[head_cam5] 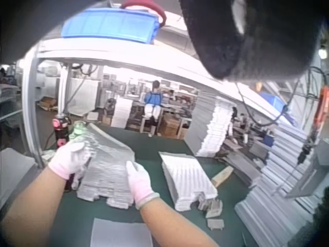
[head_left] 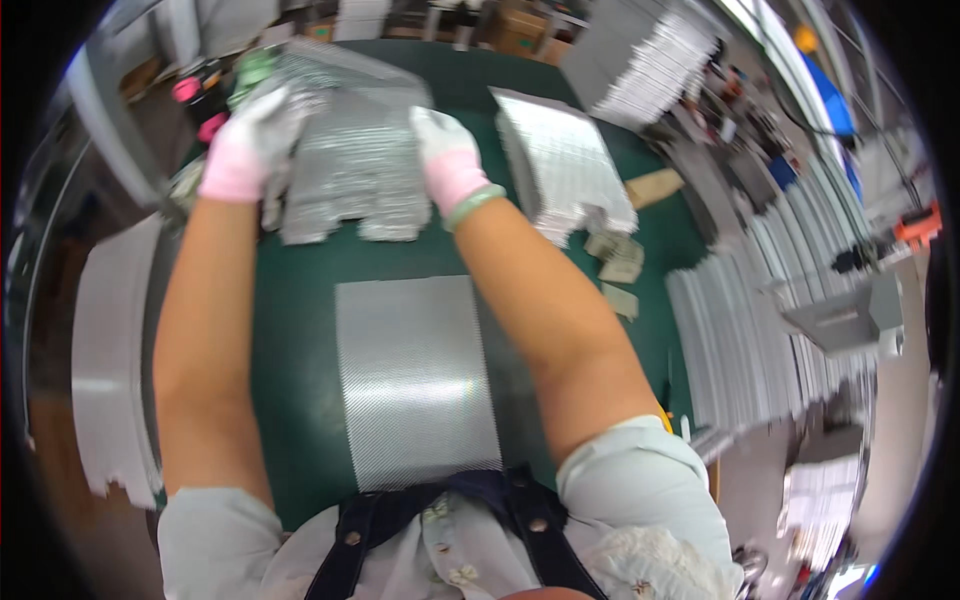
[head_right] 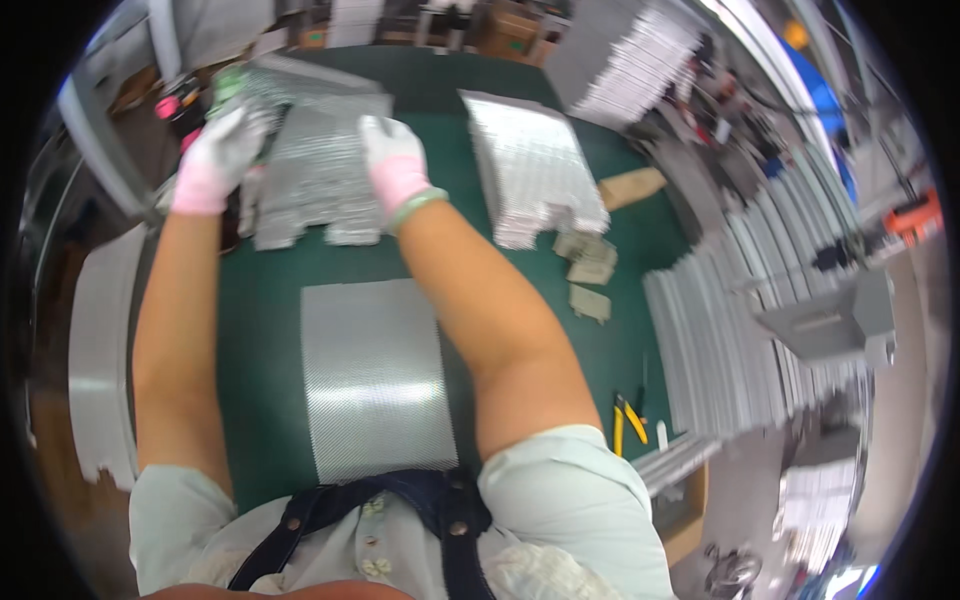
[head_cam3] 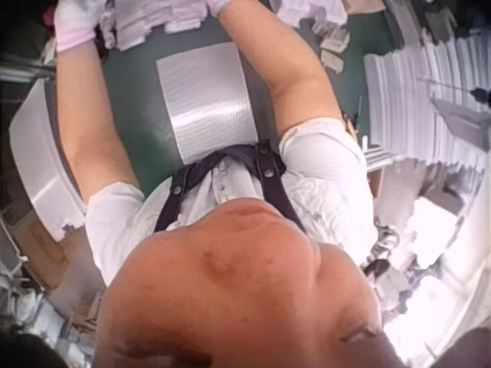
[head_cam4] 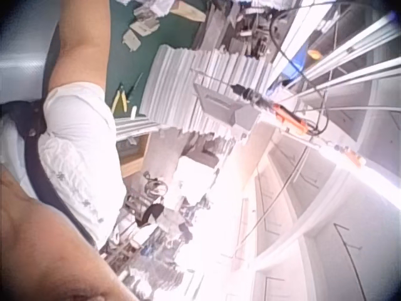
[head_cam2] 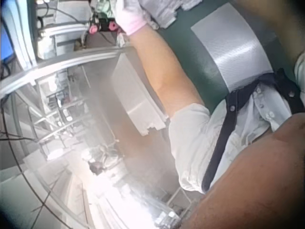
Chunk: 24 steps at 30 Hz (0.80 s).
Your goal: The person assembles rectangular units by placing a mesh sheet on a workbench, positioning a plastic frame around it, and securing the assembly with a power drill. The person repeats this process for multiple units, handling mesh sheets, frames, and plastic inserts.
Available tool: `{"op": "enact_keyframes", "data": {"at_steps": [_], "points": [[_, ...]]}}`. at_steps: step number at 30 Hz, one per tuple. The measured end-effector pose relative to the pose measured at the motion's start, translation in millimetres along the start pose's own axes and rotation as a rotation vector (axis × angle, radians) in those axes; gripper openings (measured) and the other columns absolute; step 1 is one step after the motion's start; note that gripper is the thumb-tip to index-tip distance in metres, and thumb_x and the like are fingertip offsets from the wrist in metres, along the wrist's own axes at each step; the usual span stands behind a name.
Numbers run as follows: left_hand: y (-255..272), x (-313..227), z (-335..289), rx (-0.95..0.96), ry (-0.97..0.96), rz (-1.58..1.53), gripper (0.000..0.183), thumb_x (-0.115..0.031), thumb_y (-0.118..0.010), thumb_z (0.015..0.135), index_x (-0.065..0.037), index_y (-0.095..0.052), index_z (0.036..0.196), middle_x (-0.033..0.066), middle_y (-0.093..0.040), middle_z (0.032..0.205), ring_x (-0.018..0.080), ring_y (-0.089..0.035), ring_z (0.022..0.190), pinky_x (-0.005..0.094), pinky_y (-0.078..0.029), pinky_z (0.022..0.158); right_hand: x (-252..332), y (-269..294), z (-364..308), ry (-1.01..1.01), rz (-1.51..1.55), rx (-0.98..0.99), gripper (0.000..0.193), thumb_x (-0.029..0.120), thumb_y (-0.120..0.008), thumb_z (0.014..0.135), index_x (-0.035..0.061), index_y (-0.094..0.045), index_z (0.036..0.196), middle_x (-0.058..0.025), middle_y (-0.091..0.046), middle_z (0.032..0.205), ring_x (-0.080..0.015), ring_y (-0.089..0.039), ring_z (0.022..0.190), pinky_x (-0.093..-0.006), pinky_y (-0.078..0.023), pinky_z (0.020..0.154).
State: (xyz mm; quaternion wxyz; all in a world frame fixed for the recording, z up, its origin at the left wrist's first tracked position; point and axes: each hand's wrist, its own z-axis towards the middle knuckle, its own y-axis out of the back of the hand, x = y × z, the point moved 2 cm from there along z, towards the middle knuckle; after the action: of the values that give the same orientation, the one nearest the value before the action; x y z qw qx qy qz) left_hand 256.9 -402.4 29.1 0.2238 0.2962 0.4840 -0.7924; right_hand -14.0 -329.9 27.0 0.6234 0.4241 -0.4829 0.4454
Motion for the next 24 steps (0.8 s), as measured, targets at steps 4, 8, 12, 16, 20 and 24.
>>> {"op": "enact_keyframes", "data": {"at_steps": [4,8,12,16,20,24], "points": [[-50.3,-18.1,-42.8,0.124,0.084,0.234,0.050,-0.020,-0.060,0.099,0.002,-0.047,0.141,0.0126,-0.056,0.133,0.0209,-0.055,0.122,0.0382,-0.043,0.103,39.5,41.9,-5.9,0.230,0.178,-0.035,0.040,0.016,-0.070,0.094,-0.0047,-0.060,0.127,-0.0107,-0.068,0.117,-0.0189,-0.063,0.110,-0.0307,-0.048,0.098],[-84.2,-27.8,-95.6,-0.225,-0.042,0.699,0.055,-0.032,-0.068,0.096,0.003,-0.053,0.136,0.0116,-0.064,0.121,0.0162,-0.061,0.109,0.0303,-0.047,0.094,62.8,65.5,-52.1,0.238,0.171,0.220,0.033,0.014,-0.074,0.089,-0.0034,-0.064,0.116,-0.0093,-0.071,0.104,-0.0145,-0.066,0.094,-0.0289,-0.053,0.085],[-153.4,-23.6,-200.8,-0.540,-0.183,1.421,0.057,-0.038,-0.079,0.086,0.004,-0.061,0.121,0.0147,-0.071,0.094,0.0199,-0.068,0.084,0.0331,-0.053,0.077,89.6,94.8,-174.5,0.044,-0.068,0.238,0.033,0.020,-0.075,0.090,-0.0023,-0.064,0.112,-0.0043,-0.068,0.089,-0.0105,-0.062,0.079,-0.0258,-0.051,0.073],[-190.8,19.9,-318.6,-0.386,-0.109,1.501,0.047,-0.026,-0.084,0.083,-0.003,-0.061,0.116,0.0052,-0.065,0.088,0.0122,-0.060,0.070,0.0279,-0.051,0.065,39.0,129.4,-309.6,-0.109,-0.364,0.018,0.040,0.024,-0.077,0.090,-0.0028,-0.060,0.115,0.0028,-0.056,0.071,-0.0059,-0.051,0.061,-0.0224,-0.044,0.057],[-180.1,59.0,-406.1,-0.329,0.102,1.505,0.050,-0.026,-0.081,0.084,0.000,-0.058,0.120,0.0067,-0.063,0.086,0.0146,-0.060,0.067,0.0290,-0.052,0.064,-23.3,145.7,-396.5,-0.156,-0.561,0.026,0.053,0.025,-0.078,0.087,-0.0048,-0.057,0.125,-0.0032,-0.056,0.075,-0.0115,-0.054,0.063,-0.0268,-0.048,0.061],[-178.8,73.4,-440.8,-0.289,0.138,1.566,0.052,-0.029,-0.078,0.085,0.001,-0.057,0.122,0.0102,-0.064,0.091,0.0193,-0.063,0.070,0.0325,-0.053,0.068,-35.5,145.9,-428.5,-0.043,-0.735,0.106,0.061,0.031,-0.077,0.088,-0.0054,-0.052,0.130,-0.0110,-0.060,0.079,-0.0213,-0.061,0.069,-0.0341,-0.053,0.068]]}}
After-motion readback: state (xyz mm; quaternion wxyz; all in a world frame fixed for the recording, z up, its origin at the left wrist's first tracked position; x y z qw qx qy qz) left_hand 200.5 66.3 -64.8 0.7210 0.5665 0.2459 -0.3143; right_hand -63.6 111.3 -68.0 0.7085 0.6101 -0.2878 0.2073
